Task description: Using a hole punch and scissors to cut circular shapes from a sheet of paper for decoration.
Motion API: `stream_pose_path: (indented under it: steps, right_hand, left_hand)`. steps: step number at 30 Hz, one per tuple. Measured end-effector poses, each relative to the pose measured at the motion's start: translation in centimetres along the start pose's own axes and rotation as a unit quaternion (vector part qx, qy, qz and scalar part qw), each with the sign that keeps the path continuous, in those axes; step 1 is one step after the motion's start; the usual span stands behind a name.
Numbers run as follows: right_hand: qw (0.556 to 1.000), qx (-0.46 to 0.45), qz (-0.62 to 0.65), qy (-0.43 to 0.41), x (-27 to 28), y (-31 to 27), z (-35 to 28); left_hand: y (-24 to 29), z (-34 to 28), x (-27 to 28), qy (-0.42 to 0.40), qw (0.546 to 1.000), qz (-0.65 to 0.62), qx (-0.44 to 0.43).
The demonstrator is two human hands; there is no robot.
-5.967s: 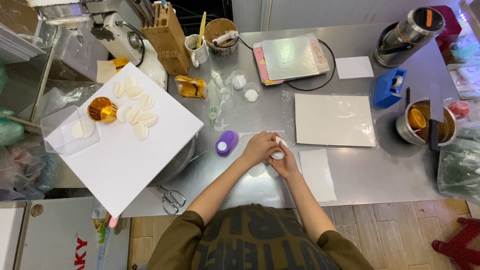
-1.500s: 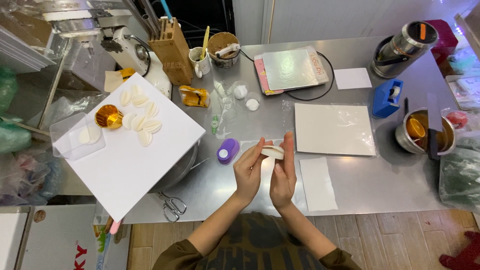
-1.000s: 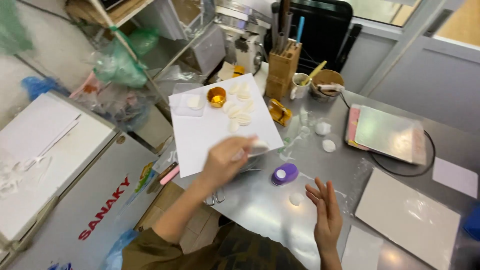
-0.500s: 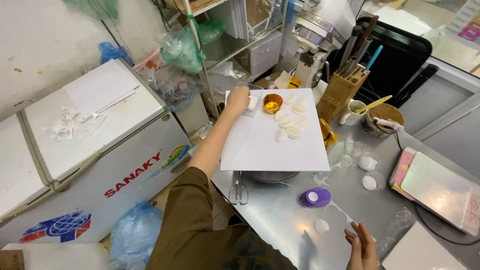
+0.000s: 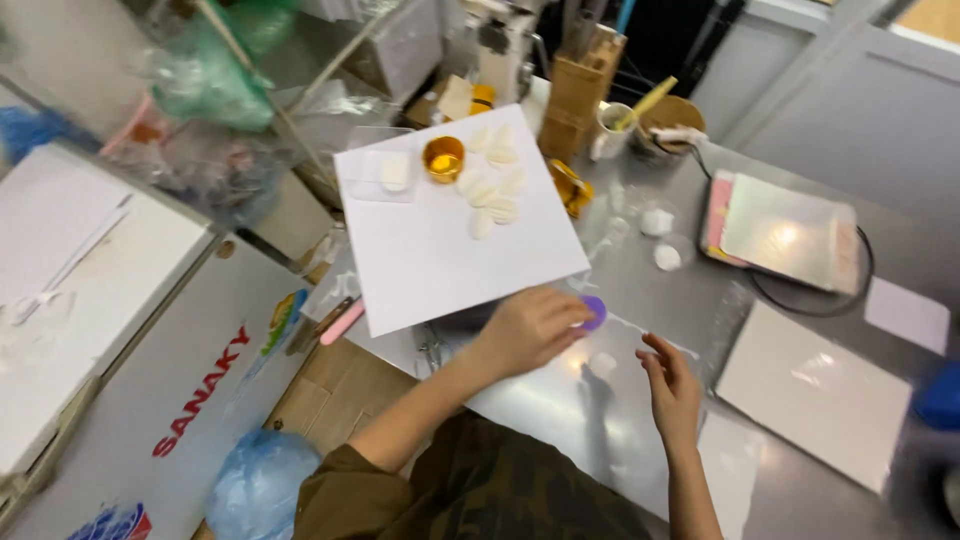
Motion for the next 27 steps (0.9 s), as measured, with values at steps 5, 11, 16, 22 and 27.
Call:
stream_pose_path:
  steps: [5, 11, 16, 22, 27]
  right_hand:
    - [0.992, -0.064, -0.096, 0.051, 3.6, 10.2, -0.7]
    - [0.985, -0.142, -0.094, 0.009, 2.5, 16.7, -5.6]
    - [0.977, -0.209, -0.045, 0.002, 2.8, 18.1, -9.3]
    - [0.977, -0.21, -0.02, -0.012, 2.8, 19.7, -10.2]
    - [0.975, -0.218, -0.007, -0.035, 0.9, 18.5, -8.0]
  left_hand:
    - [0.5, -9.3, -21.8, -0.284, 0.955, -0.084, -0.012]
    - [-4.0, -13.4, -33.8, -0.261, 0.96, -0.025, 0.1]
    - [-5.4, -13.2, -37.4, -0.244, 0.96, 0.118, 0.071]
    - [-6.3, -12.7, -38.3, -0.306, 0.939, 0.066, 0.144]
    - [-7.7, -13.1, -39.6, -0.329, 0.927, 0.062, 0.169]
Point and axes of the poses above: each hand's wrist, its own z-axis towards the middle knuckle, its own x-axis out of the back of the hand, y = z × x, the point moved 8 cm from there along z, towards the middle knuckle, and after that the axes turned 6 degrees about z, right-handed, at the moved point
